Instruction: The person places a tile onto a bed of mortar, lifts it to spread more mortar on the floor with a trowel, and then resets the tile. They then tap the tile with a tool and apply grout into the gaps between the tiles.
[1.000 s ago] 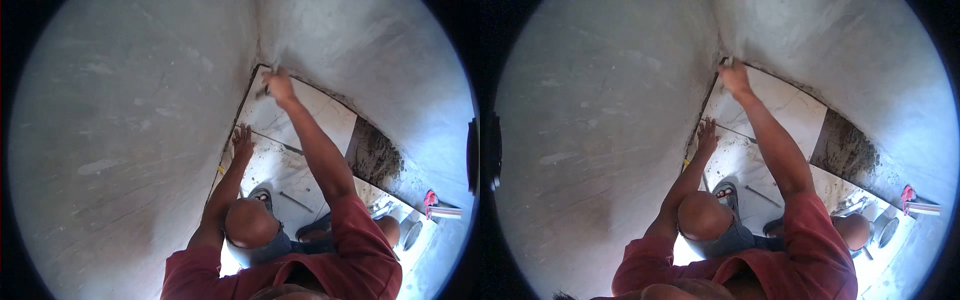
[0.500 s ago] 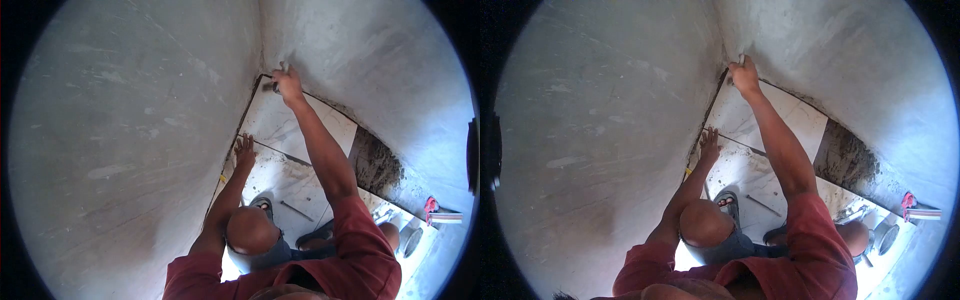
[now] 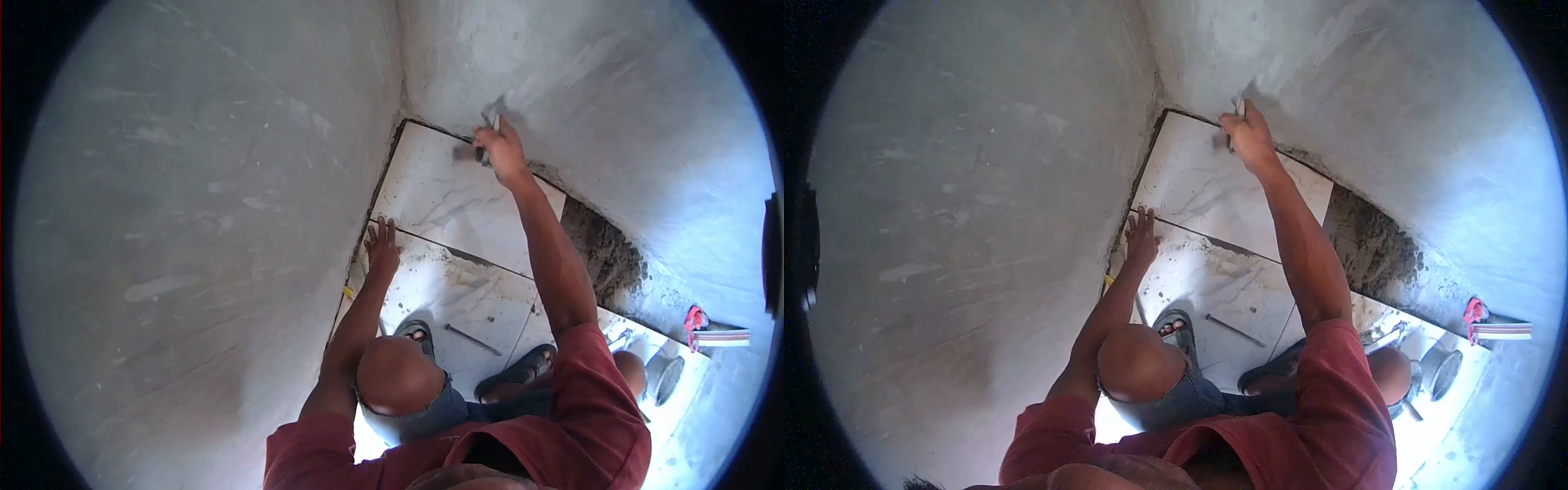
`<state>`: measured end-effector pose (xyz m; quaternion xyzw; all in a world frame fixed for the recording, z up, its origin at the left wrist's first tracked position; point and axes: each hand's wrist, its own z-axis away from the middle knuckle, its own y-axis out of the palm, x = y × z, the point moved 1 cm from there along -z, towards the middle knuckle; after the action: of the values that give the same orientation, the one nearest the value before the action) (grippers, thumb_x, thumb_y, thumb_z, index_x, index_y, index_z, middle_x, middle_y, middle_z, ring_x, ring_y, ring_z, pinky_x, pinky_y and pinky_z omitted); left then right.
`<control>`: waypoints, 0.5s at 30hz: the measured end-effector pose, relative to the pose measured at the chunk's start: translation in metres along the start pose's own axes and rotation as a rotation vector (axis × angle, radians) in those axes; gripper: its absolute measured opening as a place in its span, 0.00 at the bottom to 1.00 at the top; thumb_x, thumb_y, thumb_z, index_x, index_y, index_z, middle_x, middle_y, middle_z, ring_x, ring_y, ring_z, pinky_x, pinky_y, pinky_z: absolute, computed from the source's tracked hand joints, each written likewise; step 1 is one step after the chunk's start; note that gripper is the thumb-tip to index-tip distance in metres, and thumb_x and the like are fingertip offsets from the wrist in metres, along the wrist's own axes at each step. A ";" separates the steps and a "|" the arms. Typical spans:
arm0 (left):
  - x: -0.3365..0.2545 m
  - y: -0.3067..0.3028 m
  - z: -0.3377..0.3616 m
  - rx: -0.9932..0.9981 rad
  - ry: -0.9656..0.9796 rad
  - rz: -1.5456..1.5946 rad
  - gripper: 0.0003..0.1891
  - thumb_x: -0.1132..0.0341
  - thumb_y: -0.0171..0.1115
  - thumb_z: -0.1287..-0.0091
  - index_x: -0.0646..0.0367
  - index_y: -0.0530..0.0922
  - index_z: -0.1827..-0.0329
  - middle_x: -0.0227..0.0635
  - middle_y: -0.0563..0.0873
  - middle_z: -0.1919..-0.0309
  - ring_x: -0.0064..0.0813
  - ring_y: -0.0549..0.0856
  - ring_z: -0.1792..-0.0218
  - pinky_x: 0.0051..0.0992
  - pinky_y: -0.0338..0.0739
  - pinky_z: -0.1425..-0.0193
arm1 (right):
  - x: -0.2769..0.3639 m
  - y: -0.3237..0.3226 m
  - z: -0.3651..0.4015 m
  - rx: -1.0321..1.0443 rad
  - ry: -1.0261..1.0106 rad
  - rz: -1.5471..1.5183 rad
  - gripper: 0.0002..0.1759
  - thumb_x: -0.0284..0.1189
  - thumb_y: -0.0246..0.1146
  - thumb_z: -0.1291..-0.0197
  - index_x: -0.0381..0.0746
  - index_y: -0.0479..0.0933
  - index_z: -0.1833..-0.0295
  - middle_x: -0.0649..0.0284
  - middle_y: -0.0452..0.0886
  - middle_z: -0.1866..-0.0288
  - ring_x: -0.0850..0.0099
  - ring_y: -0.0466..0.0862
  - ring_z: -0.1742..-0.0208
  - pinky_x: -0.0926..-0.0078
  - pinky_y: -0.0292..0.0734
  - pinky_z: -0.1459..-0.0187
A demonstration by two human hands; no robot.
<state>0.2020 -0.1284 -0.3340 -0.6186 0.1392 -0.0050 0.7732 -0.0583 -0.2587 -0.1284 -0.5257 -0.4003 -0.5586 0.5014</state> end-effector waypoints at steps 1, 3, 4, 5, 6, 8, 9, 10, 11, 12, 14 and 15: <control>-0.002 -0.005 -0.002 0.038 -0.015 0.007 0.43 0.58 0.65 0.45 0.55 0.51 0.29 0.46 0.49 0.29 0.58 0.57 0.33 0.57 0.65 0.42 | -0.003 -0.004 -0.004 -0.014 0.038 0.034 0.28 0.33 0.59 0.49 0.31 0.66 0.43 0.59 0.76 0.68 0.73 0.75 0.67 0.74 0.69 0.69; -0.003 -0.011 -0.006 0.107 -0.038 0.004 0.43 0.58 0.65 0.44 0.55 0.50 0.28 0.46 0.48 0.29 0.58 0.57 0.33 0.56 0.65 0.41 | 0.002 -0.009 0.005 -0.039 0.017 0.016 0.24 0.29 0.58 0.48 0.31 0.67 0.45 0.60 0.76 0.67 0.73 0.74 0.66 0.76 0.69 0.64; -0.002 -0.011 -0.013 0.096 -0.045 0.003 0.43 0.58 0.65 0.44 0.55 0.50 0.28 0.46 0.48 0.29 0.58 0.57 0.33 0.56 0.65 0.41 | 0.007 -0.007 0.006 -0.059 0.011 -0.002 0.21 0.26 0.57 0.47 0.30 0.68 0.46 0.61 0.75 0.65 0.74 0.74 0.65 0.77 0.69 0.60; -0.001 -0.007 -0.012 0.077 -0.038 0.005 0.43 0.58 0.65 0.44 0.55 0.50 0.28 0.45 0.48 0.28 0.58 0.57 0.33 0.57 0.64 0.41 | 0.004 -0.005 0.003 -0.047 0.017 -0.001 0.21 0.26 0.57 0.47 0.30 0.68 0.46 0.61 0.75 0.65 0.74 0.74 0.65 0.77 0.69 0.60; 0.000 -0.001 -0.006 0.069 -0.029 0.005 0.43 0.57 0.64 0.43 0.54 0.50 0.28 0.45 0.47 0.28 0.58 0.56 0.33 0.57 0.64 0.40 | -0.003 -0.006 0.003 -0.044 0.004 -0.097 0.23 0.29 0.58 0.48 0.31 0.68 0.46 0.61 0.75 0.67 0.74 0.74 0.66 0.76 0.69 0.63; 0.001 0.001 -0.003 0.037 -0.016 0.003 0.43 0.56 0.64 0.43 0.54 0.49 0.28 0.45 0.47 0.28 0.59 0.55 0.33 0.57 0.63 0.40 | -0.012 -0.004 0.002 -0.042 -0.017 -0.195 0.25 0.32 0.60 0.49 0.31 0.68 0.46 0.62 0.75 0.69 0.73 0.74 0.66 0.75 0.69 0.66; -0.001 -0.003 -0.003 0.075 -0.027 -0.011 0.43 0.56 0.63 0.43 0.54 0.49 0.28 0.45 0.46 0.28 0.58 0.55 0.33 0.56 0.63 0.40 | -0.009 0.001 -0.001 -0.057 0.026 -0.178 0.22 0.31 0.60 0.49 0.31 0.69 0.49 0.62 0.75 0.70 0.73 0.74 0.67 0.74 0.69 0.65; -0.002 -0.008 -0.007 0.110 -0.039 -0.026 0.43 0.55 0.63 0.43 0.55 0.50 0.28 0.45 0.46 0.28 0.58 0.55 0.32 0.56 0.63 0.40 | -0.006 0.006 -0.007 -0.070 0.068 -0.163 0.20 0.30 0.60 0.49 0.31 0.71 0.52 0.62 0.75 0.70 0.73 0.74 0.67 0.74 0.68 0.65; -0.005 -0.009 -0.008 0.144 -0.064 -0.054 0.43 0.56 0.64 0.43 0.55 0.50 0.28 0.46 0.46 0.28 0.58 0.55 0.32 0.56 0.64 0.40 | -0.005 0.010 -0.009 -0.063 0.060 -0.167 0.20 0.30 0.60 0.49 0.31 0.71 0.52 0.62 0.75 0.70 0.73 0.74 0.67 0.74 0.68 0.65; -0.004 -0.008 -0.009 0.144 -0.076 -0.054 0.43 0.56 0.64 0.43 0.55 0.50 0.28 0.46 0.46 0.28 0.58 0.55 0.32 0.56 0.64 0.40 | 0.008 0.019 0.000 -0.060 0.053 -0.348 0.18 0.30 0.60 0.50 0.31 0.71 0.55 0.63 0.74 0.72 0.73 0.74 0.68 0.73 0.68 0.65; -0.001 -0.002 -0.004 0.060 -0.028 -0.041 0.44 0.55 0.64 0.44 0.55 0.49 0.28 0.45 0.45 0.28 0.57 0.55 0.32 0.56 0.63 0.40 | 0.002 0.042 0.008 -0.050 0.068 -0.528 0.15 0.29 0.60 0.50 0.31 0.72 0.58 0.63 0.74 0.74 0.73 0.74 0.69 0.72 0.68 0.66; 0.000 -0.001 -0.003 0.032 -0.015 -0.015 0.45 0.55 0.65 0.45 0.54 0.49 0.28 0.45 0.45 0.28 0.57 0.54 0.32 0.56 0.63 0.40 | -0.017 0.057 0.000 -0.030 0.094 -0.365 0.14 0.29 0.60 0.49 0.32 0.73 0.58 0.64 0.73 0.74 0.73 0.73 0.70 0.74 0.68 0.64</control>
<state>0.2016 -0.1318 -0.3337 -0.6071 0.1286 -0.0083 0.7841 -0.0036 -0.2664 -0.1495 -0.4251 -0.4567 -0.6701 0.4021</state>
